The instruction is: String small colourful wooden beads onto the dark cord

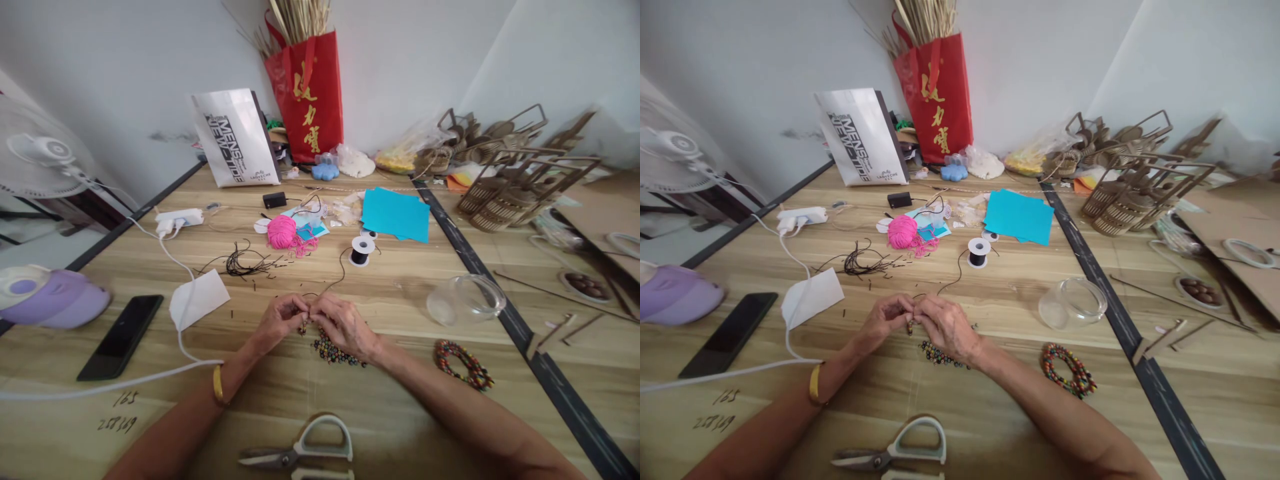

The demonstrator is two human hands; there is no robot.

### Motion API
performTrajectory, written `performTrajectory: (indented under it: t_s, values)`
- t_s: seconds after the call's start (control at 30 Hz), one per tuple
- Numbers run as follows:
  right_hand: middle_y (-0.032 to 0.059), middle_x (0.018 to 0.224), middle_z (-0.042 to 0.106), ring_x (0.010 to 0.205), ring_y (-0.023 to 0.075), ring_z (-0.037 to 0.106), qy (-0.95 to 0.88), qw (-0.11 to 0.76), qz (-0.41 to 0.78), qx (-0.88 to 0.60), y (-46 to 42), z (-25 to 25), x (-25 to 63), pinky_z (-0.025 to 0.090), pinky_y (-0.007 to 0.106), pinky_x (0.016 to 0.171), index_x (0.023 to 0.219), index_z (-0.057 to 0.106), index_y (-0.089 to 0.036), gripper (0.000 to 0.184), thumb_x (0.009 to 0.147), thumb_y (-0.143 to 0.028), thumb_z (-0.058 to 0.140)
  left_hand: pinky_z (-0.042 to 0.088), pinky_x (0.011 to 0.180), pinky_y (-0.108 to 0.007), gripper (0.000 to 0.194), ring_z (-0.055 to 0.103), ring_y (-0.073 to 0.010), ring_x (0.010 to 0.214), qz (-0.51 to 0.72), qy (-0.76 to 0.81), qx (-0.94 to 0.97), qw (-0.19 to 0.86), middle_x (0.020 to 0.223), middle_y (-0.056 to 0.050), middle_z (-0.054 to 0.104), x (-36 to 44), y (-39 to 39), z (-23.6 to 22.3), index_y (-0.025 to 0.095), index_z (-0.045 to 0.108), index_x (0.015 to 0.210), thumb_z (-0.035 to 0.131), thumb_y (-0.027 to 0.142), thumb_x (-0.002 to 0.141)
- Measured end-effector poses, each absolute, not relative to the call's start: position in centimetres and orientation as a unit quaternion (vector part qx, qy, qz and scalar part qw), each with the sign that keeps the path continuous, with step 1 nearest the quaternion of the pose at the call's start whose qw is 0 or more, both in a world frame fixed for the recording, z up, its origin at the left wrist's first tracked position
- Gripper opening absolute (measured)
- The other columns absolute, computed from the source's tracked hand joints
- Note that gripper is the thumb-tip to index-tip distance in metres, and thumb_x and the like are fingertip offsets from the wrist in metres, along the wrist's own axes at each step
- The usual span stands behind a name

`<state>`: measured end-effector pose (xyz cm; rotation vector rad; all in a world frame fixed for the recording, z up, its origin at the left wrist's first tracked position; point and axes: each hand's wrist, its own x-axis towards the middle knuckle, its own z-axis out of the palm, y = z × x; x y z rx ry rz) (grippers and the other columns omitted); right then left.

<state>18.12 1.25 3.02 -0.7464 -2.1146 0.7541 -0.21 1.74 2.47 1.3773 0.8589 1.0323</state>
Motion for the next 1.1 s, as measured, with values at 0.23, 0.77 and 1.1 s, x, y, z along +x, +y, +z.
performTrajectory:
  t_s: [0.23,0.77,1.1]
  values:
    - [0.0046,0.087,0.057,0.073,0.0135,0.054,-0.807,0.383,0.314,-0.322,1.47,2.61,18.19,0.045,0.024,0.064,0.095,0.057,-0.018,0.008,0.092,-0.022,0.051,0.046,0.066,-0.024,0.012,0.059,-0.0132,0.071,0.433,0.374,0.607,0.551,0.075,-0.004,0.063,-0.57,1.86,2.25,0.013,0.063,0.075,0.068,0.024,0.076]
    - [0.0029,0.077,0.065,0.067,0.0119,0.057,-0.779,0.372,0.361,-0.352,1.93,2.62,18.41,0.043,0.022,0.060,0.088,0.063,-0.016,0.013,0.090,-0.023,0.053,0.045,0.063,-0.021,0.022,0.057,-0.0119,0.070,0.416,0.418,0.602,0.538,0.075,-0.003,0.062,-0.59,1.62,2.17,0.013,0.061,0.080,0.074,0.027,0.070]
    - [0.0038,0.079,0.063,0.071,0.0138,0.056,-0.795,0.391,0.323,-0.333,1.83,2.97,18.48,0.043,0.024,0.065,0.090,0.063,-0.017,0.016,0.093,-0.026,0.049,0.049,0.058,-0.021,0.025,0.060,-0.0121,0.066,0.343,0.416,0.551,0.637,0.077,-0.004,0.068,-1.02,2.26,2.57,0.012,0.066,0.085,0.075,0.028,0.068]
